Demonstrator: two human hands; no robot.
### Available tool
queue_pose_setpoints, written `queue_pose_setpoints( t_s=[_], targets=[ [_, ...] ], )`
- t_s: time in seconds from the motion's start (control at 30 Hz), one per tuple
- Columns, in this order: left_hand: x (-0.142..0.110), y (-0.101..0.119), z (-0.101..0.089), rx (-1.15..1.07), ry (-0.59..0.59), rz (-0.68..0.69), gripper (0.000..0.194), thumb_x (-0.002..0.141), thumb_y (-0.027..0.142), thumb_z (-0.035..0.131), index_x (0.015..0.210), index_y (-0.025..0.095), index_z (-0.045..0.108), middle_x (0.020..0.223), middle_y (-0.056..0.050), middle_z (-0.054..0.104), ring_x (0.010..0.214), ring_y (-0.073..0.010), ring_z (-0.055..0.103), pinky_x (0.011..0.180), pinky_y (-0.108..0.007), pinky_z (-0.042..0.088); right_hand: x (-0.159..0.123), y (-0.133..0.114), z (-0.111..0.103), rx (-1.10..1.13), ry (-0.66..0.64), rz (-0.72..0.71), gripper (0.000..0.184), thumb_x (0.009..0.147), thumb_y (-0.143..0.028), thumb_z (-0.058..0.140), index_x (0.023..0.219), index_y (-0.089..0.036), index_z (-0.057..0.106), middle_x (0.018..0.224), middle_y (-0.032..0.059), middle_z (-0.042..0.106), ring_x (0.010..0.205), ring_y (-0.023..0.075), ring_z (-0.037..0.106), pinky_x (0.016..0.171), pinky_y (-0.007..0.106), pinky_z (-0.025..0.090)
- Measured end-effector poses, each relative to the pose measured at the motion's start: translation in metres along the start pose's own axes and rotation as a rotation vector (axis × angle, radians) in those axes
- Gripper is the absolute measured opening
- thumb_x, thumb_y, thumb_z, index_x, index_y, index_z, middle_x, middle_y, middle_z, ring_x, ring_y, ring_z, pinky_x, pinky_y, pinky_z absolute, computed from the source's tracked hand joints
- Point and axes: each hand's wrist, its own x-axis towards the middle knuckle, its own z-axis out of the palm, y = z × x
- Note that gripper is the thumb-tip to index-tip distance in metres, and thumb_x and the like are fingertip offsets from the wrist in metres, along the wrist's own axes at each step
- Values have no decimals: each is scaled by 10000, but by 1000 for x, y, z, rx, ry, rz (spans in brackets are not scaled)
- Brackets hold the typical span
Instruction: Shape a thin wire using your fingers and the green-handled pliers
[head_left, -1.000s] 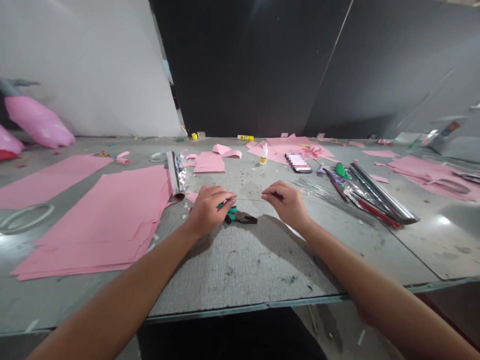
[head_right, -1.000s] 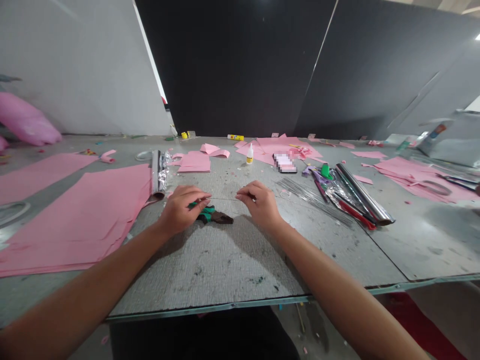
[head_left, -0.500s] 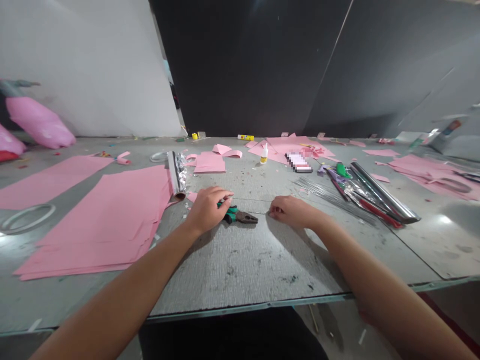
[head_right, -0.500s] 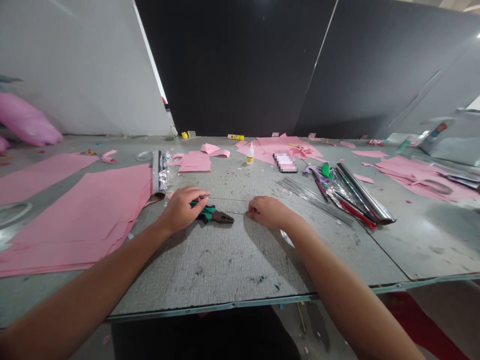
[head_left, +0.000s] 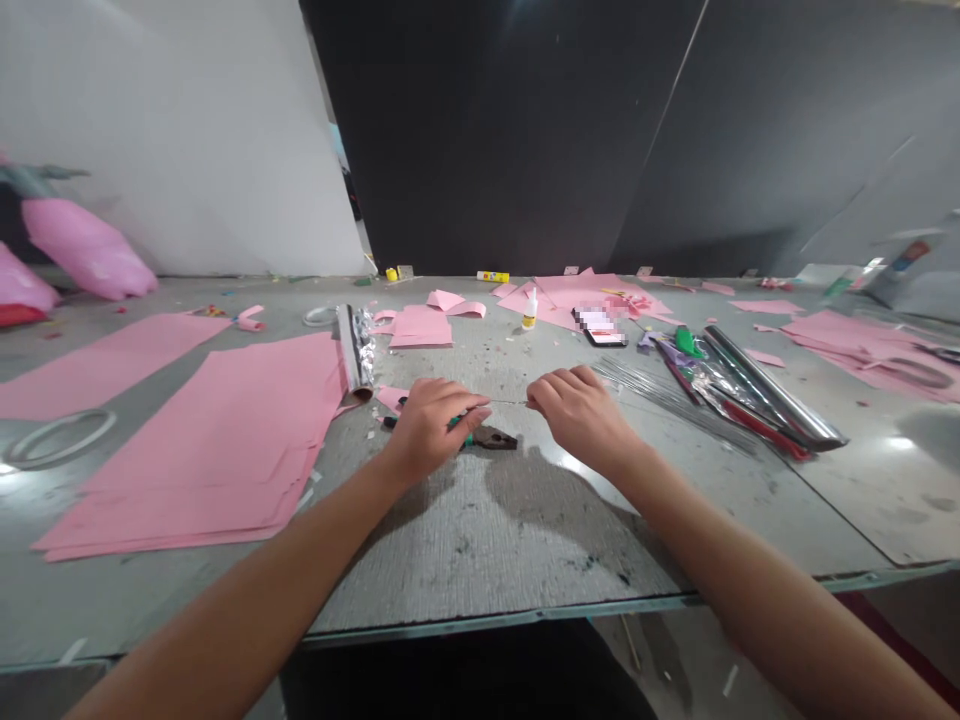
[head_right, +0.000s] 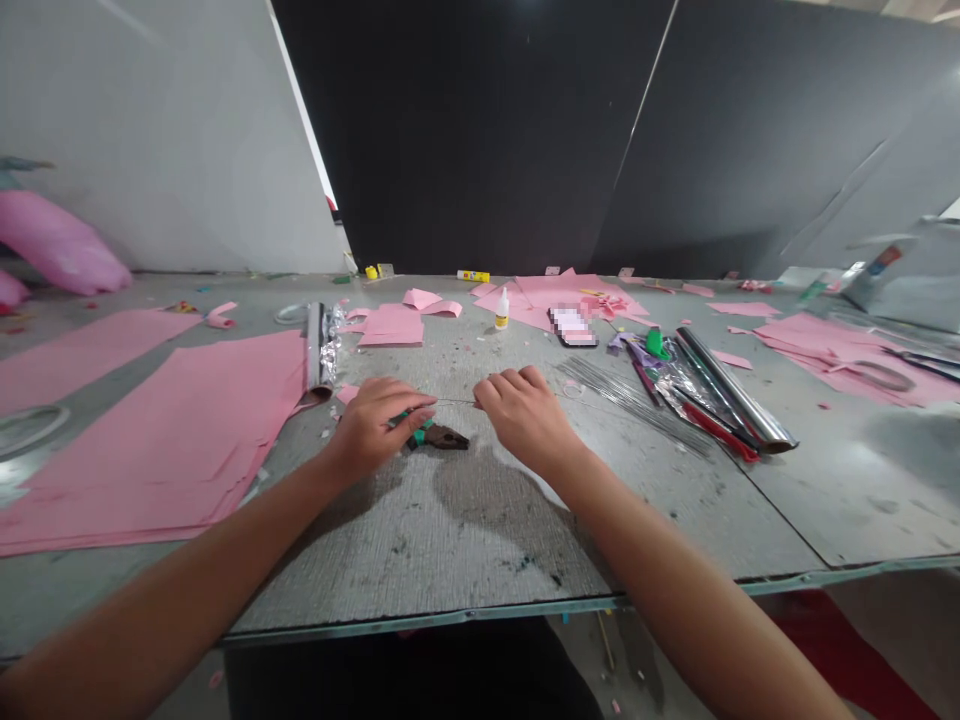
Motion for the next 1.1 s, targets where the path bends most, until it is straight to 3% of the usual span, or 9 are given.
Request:
queue_pose_setpoints(
  t_s=[0.13, 0.27, 0.5, 0.6, 0.73, 0.93, 1.1],
  targets=[
    [1, 0, -2, -6, 73, 55, 121, 910, 267, 590, 882, 211, 692, 772, -11, 723, 716, -153, 620, 746, -367, 428, -1, -2, 1, 100, 95, -7, 187, 976, -238, 455, 862, -185, 592, 804, 43, 659, 739, 174, 564, 808, 362, 367],
    [1, -3, -4, 17, 107, 91, 101, 910, 248, 590, 892, 218, 685, 768, -13, 722, 701, -154, 614, 746, -383, 421, -1, 1, 7, 253, 215, 37, 121, 951, -272, 522, 967, -186, 605, 823, 36, 638, 724, 141, 587, 697, 285, 447],
    [2, -4, -10, 139, 208, 143, 60, 870, 234, 650, 919, 212, 677, 777, 4, 720, 690, -142, 604, 772, -372, 422, 0, -3, 13, 357, 363, 44, 121, 911, -279, 585, 895, -182, 655, 867, 57, 618, 750, 140, 596, 673, 286, 473],
    [1, 1, -9, 169, 194, 201, 79, 859, 222, 661, 938, 223, 670, 790, 21, 723, 695, -136, 608, 802, -370, 414, 1, -11, 8, 270, 357, -14, 97, 879, -305, 638, 918, -222, 670, 874, 37, 681, 843, 187, 611, 759, 357, 430],
    [-1, 8, -3, 174, 172, 254, 87, 867, 192, 640, 950, 212, 654, 818, 20, 729, 727, -133, 637, 826, -361, 409, 0, -21, 4, 88, 291, -165, 122, 928, -226, 563, 995, -242, 664, 872, -2, 733, 778, 158, 639, 785, 377, 382],
    [0, 9, -3, 227, 151, 267, 135, 863, 156, 625, 988, 204, 642, 833, 1, 731, 740, -144, 642, 829, -364, 402, -1, -23, 11, 143, 309, -140, 150, 935, -198, 528, 955, -196, 676, 855, 8, 740, 688, 128, 633, 707, 313, 416],
    [1, 7, -8, 272, 108, 308, 61, 865, 168, 617, 919, 196, 625, 792, 11, 717, 727, -144, 611, 833, -366, 393, -3, -24, 12, 160, 265, -143, 176, 937, -205, 505, 954, -184, 679, 819, 22, 725, 651, 133, 607, 657, 305, 410]
  ],
)
